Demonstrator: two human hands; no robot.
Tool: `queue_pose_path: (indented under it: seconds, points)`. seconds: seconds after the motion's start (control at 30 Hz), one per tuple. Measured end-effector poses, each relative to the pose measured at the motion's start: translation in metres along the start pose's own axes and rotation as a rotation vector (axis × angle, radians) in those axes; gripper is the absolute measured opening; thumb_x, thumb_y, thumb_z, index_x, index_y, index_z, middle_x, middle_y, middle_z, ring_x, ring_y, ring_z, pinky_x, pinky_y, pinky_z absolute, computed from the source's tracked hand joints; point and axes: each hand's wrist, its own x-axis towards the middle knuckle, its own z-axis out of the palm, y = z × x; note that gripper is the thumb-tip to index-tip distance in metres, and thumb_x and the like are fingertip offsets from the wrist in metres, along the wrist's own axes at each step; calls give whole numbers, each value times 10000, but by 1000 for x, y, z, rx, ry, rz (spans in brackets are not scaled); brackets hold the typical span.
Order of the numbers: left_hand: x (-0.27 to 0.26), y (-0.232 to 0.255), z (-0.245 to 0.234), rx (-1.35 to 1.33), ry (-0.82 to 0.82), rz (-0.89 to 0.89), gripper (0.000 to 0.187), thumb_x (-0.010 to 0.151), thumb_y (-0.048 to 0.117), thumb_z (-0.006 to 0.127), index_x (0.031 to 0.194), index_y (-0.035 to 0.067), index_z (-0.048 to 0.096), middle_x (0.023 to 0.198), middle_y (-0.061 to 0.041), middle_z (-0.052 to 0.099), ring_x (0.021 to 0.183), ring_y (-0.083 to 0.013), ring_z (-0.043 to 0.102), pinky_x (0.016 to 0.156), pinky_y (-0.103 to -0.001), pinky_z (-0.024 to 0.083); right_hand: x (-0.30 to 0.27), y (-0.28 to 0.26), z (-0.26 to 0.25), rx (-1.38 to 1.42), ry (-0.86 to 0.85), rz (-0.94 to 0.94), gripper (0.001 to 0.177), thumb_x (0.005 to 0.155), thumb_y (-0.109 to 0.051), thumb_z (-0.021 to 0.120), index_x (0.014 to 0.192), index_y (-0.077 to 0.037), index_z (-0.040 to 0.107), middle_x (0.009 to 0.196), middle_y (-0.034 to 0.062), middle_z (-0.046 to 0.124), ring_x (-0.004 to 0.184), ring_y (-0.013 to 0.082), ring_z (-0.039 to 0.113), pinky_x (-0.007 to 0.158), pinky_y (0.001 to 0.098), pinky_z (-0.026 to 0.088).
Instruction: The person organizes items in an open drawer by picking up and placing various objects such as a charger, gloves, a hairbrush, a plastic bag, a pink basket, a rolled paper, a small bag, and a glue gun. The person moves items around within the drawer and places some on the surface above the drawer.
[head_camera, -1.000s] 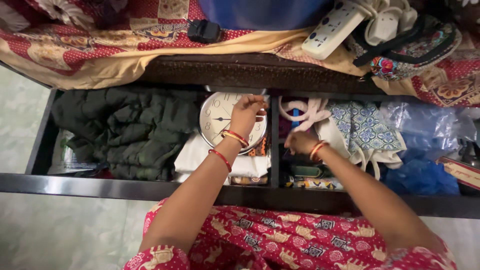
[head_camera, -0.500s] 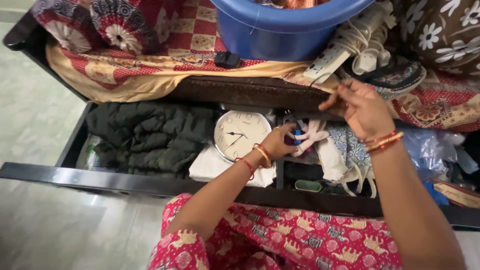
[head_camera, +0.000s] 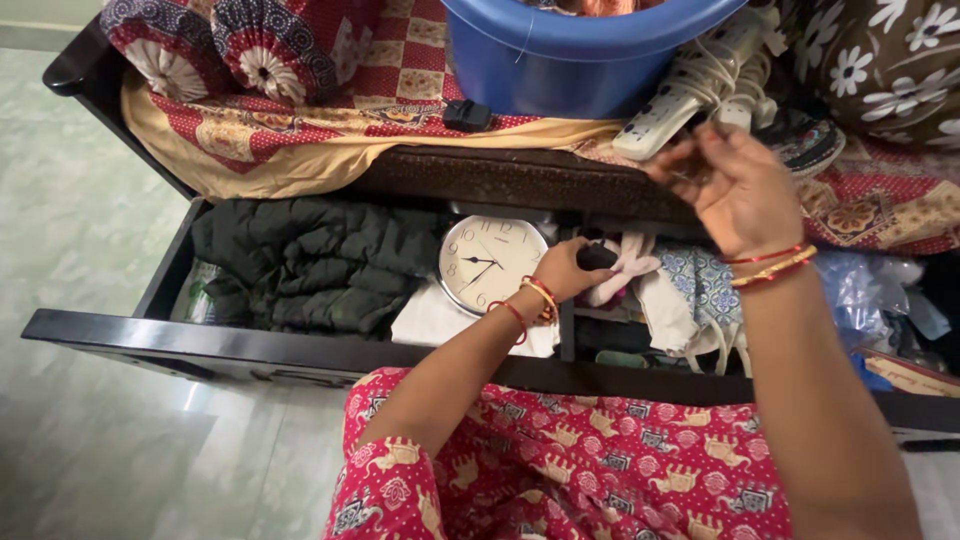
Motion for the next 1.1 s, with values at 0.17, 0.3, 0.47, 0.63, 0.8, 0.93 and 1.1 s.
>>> queue_pose_path:
  seconds: [0.17, 0.3, 0.47, 0.63, 0.8, 0.93, 1.1]
  points:
    - [4, 23, -35, -20, 1, 95, 692, 675, 370, 904, 1209, 5, 659, 1127, -202, 731, 1070, -329, 719, 932, -403, 556, -3, 8, -81, 281, 152, -86, 73, 1094, -106, 627, 1078, -35, 631, 1041, 118, 681, 1077, 282, 693, 1087, 455, 574]
    - [0, 51, -74, -66, 231, 123, 748, 637, 253, 945, 1223, -4, 556, 1132, -213, 691, 1057, -352, 680, 902, -418, 536, -4, 62, -182, 315, 303, -50, 103, 1058, -125, 676, 1065, -36, 626, 1027, 111, 686, 1059, 277, 684, 1055, 465, 570]
    - [4, 58, -78, 0, 242, 135, 531, 720, 183, 890, 1142, 21, 611, 1090, -196, 718, 1040, -347, 702, 904, -405, 550, 1, 179, -254, 191, 735, 78, 320, 915, -159, 669, 1204, -28, 625, 1146, 130, 648, 1076, 301, 651, 971, 510, 590]
    - [14, 41, -56, -1, 158, 193, 441, 755, 188, 866, 1110, 25, 661, 1061, -177, 727, 1011, -319, 720, 896, -393, 559, 1, 178, -192, -998, 451, -527, 596, 836, -124, 787, 1386, -81, 559, 1396, 190, 589, 1334, 375, 543, 1105, 505, 442]
    - [21, 23, -31, -204, 123, 92, 402, 819, 235, 845, 1120, 31, 674, 1015, -83, 740, 929, -186, 698, 862, -337, 567, -17, 166, -113, -1490, 242, -554, 574, 864, -215, 822, 1382, -146, 583, 1382, 150, 649, 1303, 386, 579, 1031, 525, 385]
    - [29, 17, -23, -504, 102, 4, 387, 867, 208, 806, 1190, 36, 680, 1000, -47, 725, 895, -120, 676, 791, -299, 575, -12, 186, -109, -778, 41, -145, 574, 919, -166, 724, 1432, -57, 491, 1206, 114, 687, 1101, 239, 647, 947, 362, 511]
    - [21, 26, -31, -733, 149, -179, 365, 921, 143, 758, 1255, 31, 663, 1041, -27, 690, 900, -111, 657, 701, -276, 560, -10, 205, -122, -392, -45, 112, 401, 954, -106, 658, 1330, -16, 548, 1034, 110, 680, 897, 174, 694, 816, 312, 576]
